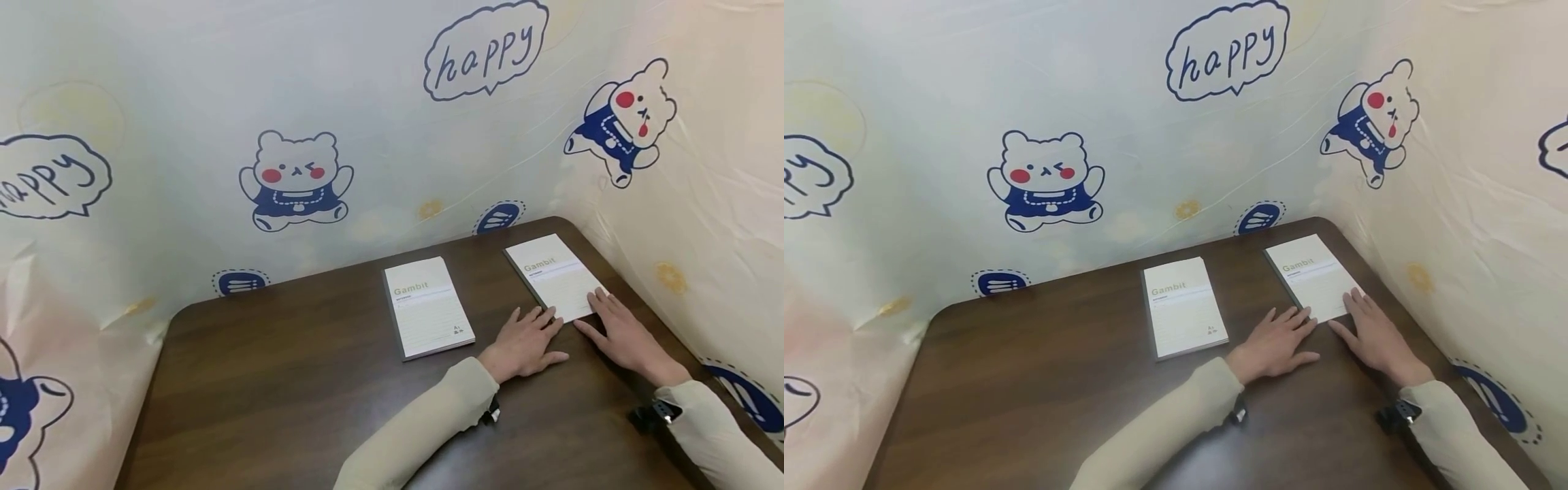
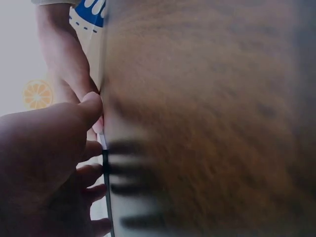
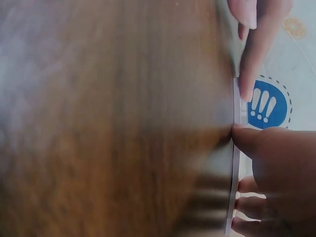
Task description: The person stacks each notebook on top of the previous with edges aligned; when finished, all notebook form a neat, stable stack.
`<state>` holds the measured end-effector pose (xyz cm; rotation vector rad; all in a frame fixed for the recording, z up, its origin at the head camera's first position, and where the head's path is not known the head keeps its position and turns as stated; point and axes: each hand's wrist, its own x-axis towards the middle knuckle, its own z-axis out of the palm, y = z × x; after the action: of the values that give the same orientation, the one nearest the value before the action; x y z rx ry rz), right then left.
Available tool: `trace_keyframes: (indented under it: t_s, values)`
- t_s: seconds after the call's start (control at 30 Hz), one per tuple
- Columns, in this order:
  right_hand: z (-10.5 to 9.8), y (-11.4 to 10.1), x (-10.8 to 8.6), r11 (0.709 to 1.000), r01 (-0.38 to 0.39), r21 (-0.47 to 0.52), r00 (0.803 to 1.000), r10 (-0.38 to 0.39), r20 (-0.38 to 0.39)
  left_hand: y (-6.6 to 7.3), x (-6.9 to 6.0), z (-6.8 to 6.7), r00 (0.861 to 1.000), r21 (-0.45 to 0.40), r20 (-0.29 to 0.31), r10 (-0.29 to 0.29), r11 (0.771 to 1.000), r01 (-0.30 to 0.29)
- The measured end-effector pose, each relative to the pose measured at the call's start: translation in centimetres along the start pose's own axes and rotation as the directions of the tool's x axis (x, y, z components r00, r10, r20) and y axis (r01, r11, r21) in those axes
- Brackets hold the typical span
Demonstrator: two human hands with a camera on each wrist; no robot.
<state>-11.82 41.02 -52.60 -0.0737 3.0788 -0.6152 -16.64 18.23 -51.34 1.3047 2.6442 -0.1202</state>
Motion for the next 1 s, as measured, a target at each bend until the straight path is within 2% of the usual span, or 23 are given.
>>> trace_keyframes:
  t_s: [0.2,0.33,0.47,0.73,0.87,1.0]
  values:
    - [0.0,-1.1,-0.7,0.999,0.028,-0.018,0.999,-0.029,-0.021,0.0,-0.6,0.0,1.0,-0.023,0.01,-0.007,1.0,0.007]
    - [0.3,-2.0,-1.6,0.998,0.043,-0.042,0.998,-0.045,-0.045,-0.1,-1.5,0.1,0.998,0.002,-0.046,0.04,0.999,-0.04]
    - [0.9,-3.2,-2.7,0.995,0.06,-0.076,0.995,-0.066,-0.074,-0.3,-3.1,0.0,0.992,0.05,-0.108,0.069,0.997,-0.064]
    - [1.8,-5.9,-4.7,0.987,0.103,-0.123,0.986,-0.118,-0.121,-0.4,-6.8,0.0,0.985,0.082,-0.165,0.054,0.996,-0.041]
    - [2.3,-7.0,-5.5,0.984,0.119,-0.13,0.98,-0.138,-0.143,-0.5,-8.4,0.3,0.981,0.127,-0.184,0.066,0.991,-0.042]
    - [2.8,-8.0,-6.6,0.984,0.128,-0.127,0.976,-0.148,-0.161,-0.5,-10.0,0.9,0.98,0.125,-0.181,0.076,0.991,-0.054]
